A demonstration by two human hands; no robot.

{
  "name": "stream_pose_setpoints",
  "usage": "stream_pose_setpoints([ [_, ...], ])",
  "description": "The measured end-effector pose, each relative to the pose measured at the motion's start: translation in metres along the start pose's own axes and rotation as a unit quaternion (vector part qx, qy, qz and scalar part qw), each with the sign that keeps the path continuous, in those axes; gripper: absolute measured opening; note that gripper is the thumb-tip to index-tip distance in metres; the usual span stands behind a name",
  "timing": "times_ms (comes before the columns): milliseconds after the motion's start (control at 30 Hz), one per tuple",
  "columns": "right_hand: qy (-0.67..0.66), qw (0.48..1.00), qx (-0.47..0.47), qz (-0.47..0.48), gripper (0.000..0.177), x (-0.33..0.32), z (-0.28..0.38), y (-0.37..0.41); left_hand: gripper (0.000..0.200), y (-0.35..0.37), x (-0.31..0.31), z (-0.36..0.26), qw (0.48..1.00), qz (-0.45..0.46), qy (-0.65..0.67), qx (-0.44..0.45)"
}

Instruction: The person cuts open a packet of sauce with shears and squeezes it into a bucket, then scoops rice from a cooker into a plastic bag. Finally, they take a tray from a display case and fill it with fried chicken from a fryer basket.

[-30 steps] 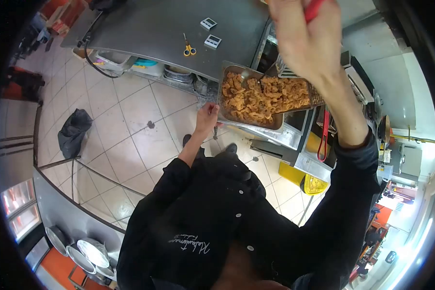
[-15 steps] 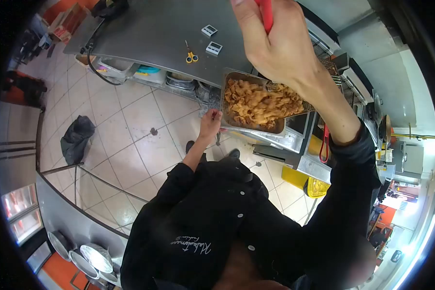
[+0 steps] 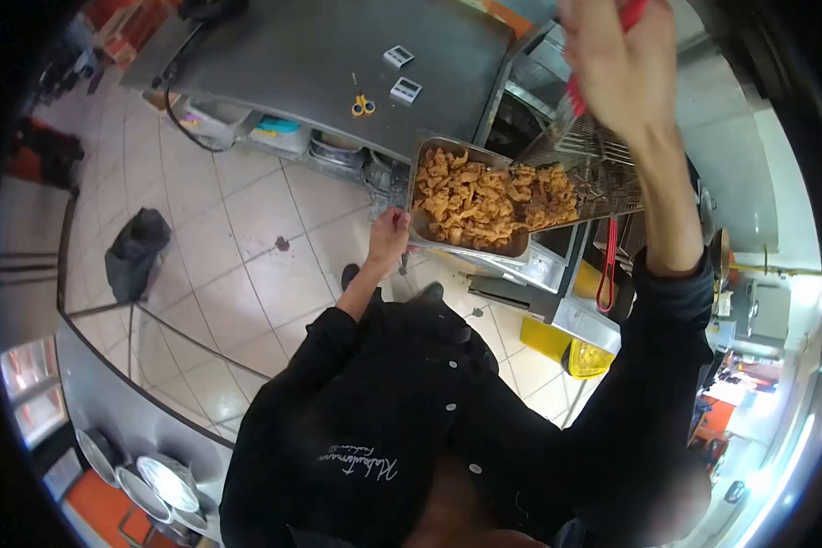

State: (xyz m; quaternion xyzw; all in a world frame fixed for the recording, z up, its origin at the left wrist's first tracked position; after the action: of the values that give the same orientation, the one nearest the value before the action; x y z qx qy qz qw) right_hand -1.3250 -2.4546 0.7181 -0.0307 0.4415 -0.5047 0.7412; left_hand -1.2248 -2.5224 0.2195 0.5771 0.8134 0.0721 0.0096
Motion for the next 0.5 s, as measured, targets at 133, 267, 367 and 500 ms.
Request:
stream_pose_setpoints([
  [133,-0.104,0.974,0.180,-0.091,0.029,-0.012,-0.008,0.016,0.023,-0.011,-0.008,0.035,0.984,-0.032,-0.117,0.131],
  [267,-0.128,0.985,0.108,0.031,0.031,-0.001,0.015,0.009,0.024,0.012,-0.011,-0.002,0.998,-0.020,-0.030,0.043],
  [367,-0.132,0.986,0.058,0.089,0.030,-0.003,0.023,-0.001,0.024,-0.001,-0.013,-0.014,0.998,-0.030,-0.016,0.053],
  [500,-0.104,0.990,0.047,0.085,0.033,-0.021,0.040,-0.008,0.023,0.008,-0.011,-0.016,0.998,-0.012,-0.031,0.054],
])
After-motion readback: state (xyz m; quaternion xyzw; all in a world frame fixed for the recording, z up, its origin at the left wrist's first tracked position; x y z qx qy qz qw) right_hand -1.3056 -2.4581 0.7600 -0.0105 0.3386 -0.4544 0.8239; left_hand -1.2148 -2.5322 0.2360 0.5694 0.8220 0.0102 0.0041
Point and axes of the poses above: each hand's wrist, its own y-axis away from the middle knuckle, its own x-axis out of the palm, z = x × y, the point moved 6 cm from there along -y, towards the middle knuckle, and after that the axes turned 15 degrees about x, right-handed, at the moved point
